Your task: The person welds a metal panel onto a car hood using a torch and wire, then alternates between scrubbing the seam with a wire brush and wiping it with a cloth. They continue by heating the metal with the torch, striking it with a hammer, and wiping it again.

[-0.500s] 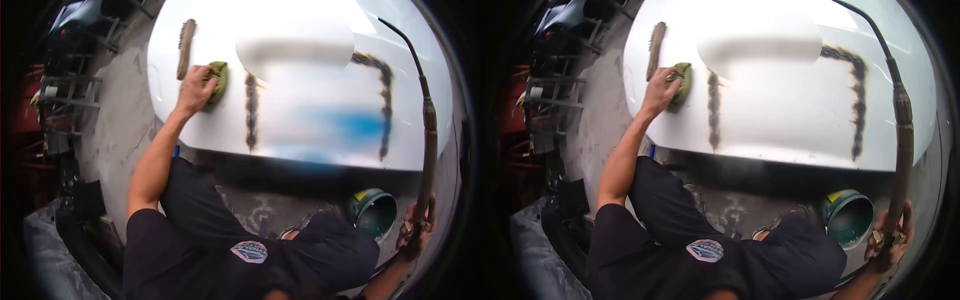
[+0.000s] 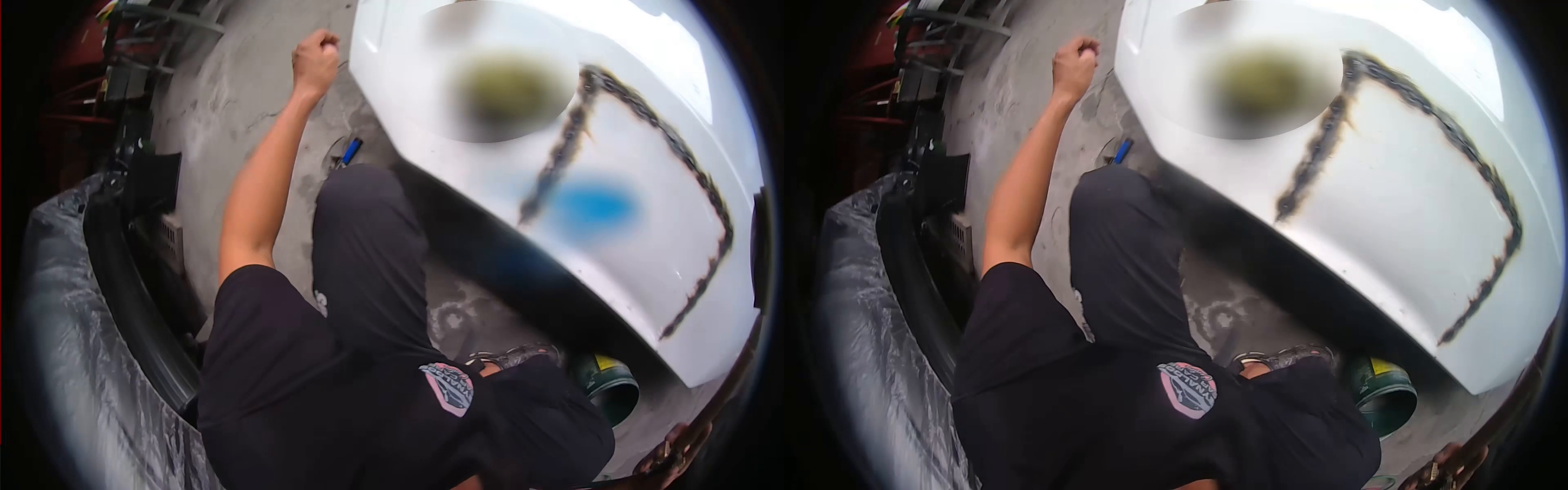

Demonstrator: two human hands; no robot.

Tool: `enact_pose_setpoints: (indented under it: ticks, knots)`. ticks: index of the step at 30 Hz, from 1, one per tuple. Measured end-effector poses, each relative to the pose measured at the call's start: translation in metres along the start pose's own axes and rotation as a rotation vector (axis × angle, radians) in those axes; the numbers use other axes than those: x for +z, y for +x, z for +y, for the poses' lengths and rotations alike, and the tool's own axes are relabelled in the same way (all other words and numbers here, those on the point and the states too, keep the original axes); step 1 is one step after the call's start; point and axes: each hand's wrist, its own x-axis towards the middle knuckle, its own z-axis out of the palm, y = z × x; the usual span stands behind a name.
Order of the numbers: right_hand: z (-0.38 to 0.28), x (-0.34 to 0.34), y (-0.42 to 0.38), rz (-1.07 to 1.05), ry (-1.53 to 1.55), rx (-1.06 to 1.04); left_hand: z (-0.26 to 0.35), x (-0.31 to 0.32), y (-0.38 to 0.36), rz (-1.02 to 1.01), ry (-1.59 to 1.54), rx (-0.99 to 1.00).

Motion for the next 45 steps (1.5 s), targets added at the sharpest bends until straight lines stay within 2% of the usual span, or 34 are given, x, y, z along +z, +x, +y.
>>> enact_pose_setpoints:
  ticks: [1, 4, 5, 6, 7, 9, 10, 11, 12, 13, 14, 15, 16, 18, 19, 20, 22, 23, 25, 26, 28, 29, 31, 32, 34, 35, 36, 38, 41, 42, 44, 45]
  knots:
    - [0.004, 0.012, 0.011, -0.001, 0.000, 0.030, -0.038, -0.010, -0.020, -0.016, 0.062, -0.103]
    - [0.028, 0.072, 0.041, 0.368, -2.219, -0.561, -0.152, -0.018, -0.098, -0.111, 0.269, -0.254]
    - [0.018, 0.039, 0.029, 0.590, -2.078, -0.561, -0.175, -0.018, -0.127, -0.186, 0.259, -0.329]
    - [0.024, 0.074, 0.050, 0.412, -2.124, -0.596, -0.183, -0.016, -0.151, -0.294, 0.273, -0.354]
    - [0.023, 0.091, 0.059, 0.406, -2.147, -0.584, -0.193, -0.008, -0.173, -0.367, 0.302, -0.310]
    - [0.014, 0.108, 0.067, 0.308, -2.001, -0.450, -0.175, 0.002, -0.180, -0.425, 0.260, -0.292]
    - [-0.047, 0.044, 0.023, 0.657, -1.242, -0.120, -0.163, 0.004, -0.181, -0.472, 0.234, -0.261]
    - [0.033, 0.122, 0.065, 0.736, -1.700, -0.471, -0.166, 0.007, -0.187, -0.497, 0.248, -0.270]
    - [0.040, 0.158, 0.081, 0.922, -1.300, -0.391, -0.179, 0.017, -0.191, -0.541, 0.235, -0.245]
    - [0.026, 0.148, 0.066, 0.861, -1.129, -0.399, -0.201, 0.027, -0.193, -0.660, 0.151, -0.229]
    - [0.020, 0.162, 0.055, 0.845, -1.156, -0.288, -0.232, 0.042, -0.202, -0.672, 0.090, -0.212]
    - [0.037, 0.190, 0.065, 0.778, -1.145, -0.432, -0.249, 0.055, -0.204, -0.646, 0.007, -0.245]
    - [0.027, 0.193, 0.054, 0.668, -1.153, -0.314, -0.231, 0.046, -0.188, -0.699, 0.053, -0.389]
    - [0.023, 0.210, 0.048, 0.477, -1.197, -0.304, -0.258, 0.046, -0.187, -0.486, 0.039, -0.172]
    - [0.023, 0.220, 0.042, 0.516, -1.193, -0.299, -0.271, 0.035, -0.185, -0.388, 0.014, -0.079]
    - [0.023, 0.230, 0.038, 0.520, -1.199, -0.289, -0.272, 0.026, -0.176, -0.406, 0.003, -0.057]
    - [0.022, 0.234, 0.027, 0.523, -1.203, -0.275, -0.259, -0.001, -0.152, -0.339, -0.589, -0.743]
    - [0.020, 0.227, 0.022, 0.531, -1.180, -0.284, -0.242, -0.019, -0.134, -0.351, -0.574, -0.739]
    - [0.019, 0.215, 0.013, 0.528, -1.145, -0.274, -0.189, -0.045, -0.105, -0.138, -0.928, -0.862]
    - [0.024, 0.209, 0.014, 0.535, -1.135, -0.266, -0.170, -0.053, -0.094, -0.146, -0.917, -0.860]
    - [0.035, 0.201, 0.023, 0.531, -1.082, -0.302, -0.130, -0.075, -0.071, -0.181, -1.198, -0.763]
    - [0.035, 0.186, 0.028, 0.507, -1.031, -0.302, -0.103, -0.085, -0.060, -0.159, -1.188, -0.752]
    - [0.036, 0.161, 0.036, 0.473, -0.949, -0.290, -0.042, -0.097, -0.048, -0.284, -1.436, -0.561]
    - [0.036, 0.150, 0.044, 0.423, -0.942, -0.297, -0.011, -0.097, -0.046, -0.266, -1.425, -0.550]
    - [0.031, 0.127, 0.052, 0.370, -0.929, -0.318, 0.047, -0.087, -0.051, -0.364, -1.476, -0.446]
    - [0.027, 0.113, 0.055, 0.354, -0.917, -0.329, 0.071, -0.081, -0.056, -0.412, -1.387, -0.342]
    - [0.025, 0.099, 0.057, 0.339, -0.903, -0.352, 0.093, -0.075, -0.060, -0.395, -1.371, -0.332]
    - [0.017, 0.081, 0.061, 0.311, -0.851, -0.337, 0.135, -0.064, -0.071, -0.565, -1.064, -0.255]
    - [0.002, 0.051, 0.060, 0.298, -0.828, -0.310, 0.208, -0.041, -0.089, -0.581, -1.166, -0.278]
    - [-0.002, 0.041, 0.061, 0.277, -0.814, -0.304, 0.220, -0.031, -0.093, -0.630, -1.167, -0.202]
    - [-0.014, 0.019, 0.062, 0.240, -0.808, -0.328, 0.255, -0.007, -0.107, -0.641, -1.210, -0.249]
    - [-0.019, 0.015, 0.063, 0.247, -0.807, -0.307, 0.261, 0.004, -0.112, -0.732, -1.160, -0.186]
